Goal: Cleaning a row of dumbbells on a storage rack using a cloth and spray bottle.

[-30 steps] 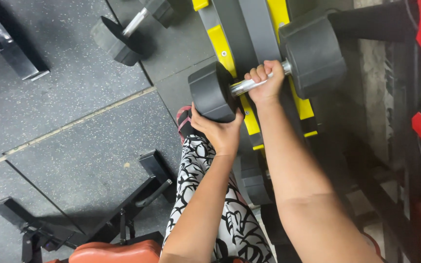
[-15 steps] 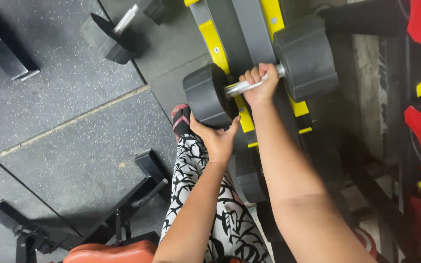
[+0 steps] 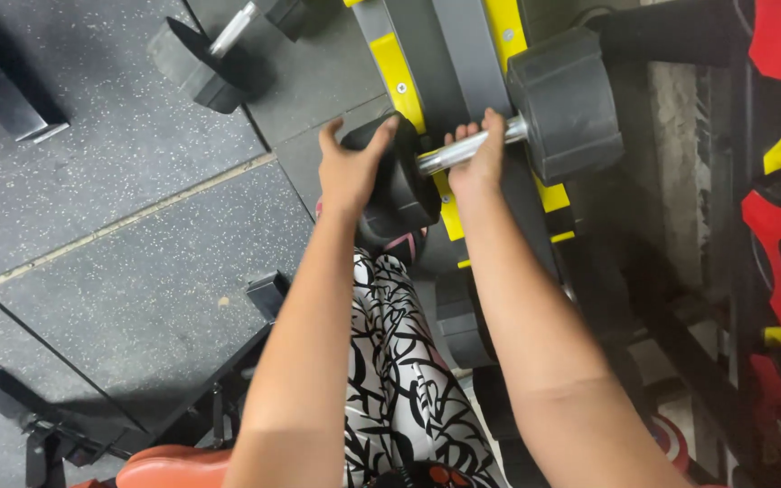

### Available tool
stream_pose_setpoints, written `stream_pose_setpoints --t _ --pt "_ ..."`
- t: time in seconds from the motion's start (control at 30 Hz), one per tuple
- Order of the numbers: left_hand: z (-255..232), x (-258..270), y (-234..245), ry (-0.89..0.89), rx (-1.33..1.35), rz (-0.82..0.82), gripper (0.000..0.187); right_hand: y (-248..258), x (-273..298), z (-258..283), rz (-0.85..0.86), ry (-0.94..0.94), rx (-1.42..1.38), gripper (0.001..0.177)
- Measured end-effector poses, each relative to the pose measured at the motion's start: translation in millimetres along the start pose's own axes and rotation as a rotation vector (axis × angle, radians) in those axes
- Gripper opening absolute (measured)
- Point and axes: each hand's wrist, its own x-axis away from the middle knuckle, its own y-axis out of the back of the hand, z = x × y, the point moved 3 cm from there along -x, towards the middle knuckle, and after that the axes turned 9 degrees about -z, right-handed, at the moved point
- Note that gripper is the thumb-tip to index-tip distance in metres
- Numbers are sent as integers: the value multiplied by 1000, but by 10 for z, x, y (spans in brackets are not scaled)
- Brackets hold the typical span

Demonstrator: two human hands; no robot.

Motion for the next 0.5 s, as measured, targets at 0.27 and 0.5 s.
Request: stream_pose_setpoints --t 0.27,0.5 --pt "56 -118 -211 -123 -297 51 111 -113 36 86 -1 -51 41 38" --pt "127 45 -209 -196 -266 -109 89 -90 9 66 -6 -50 55 32"
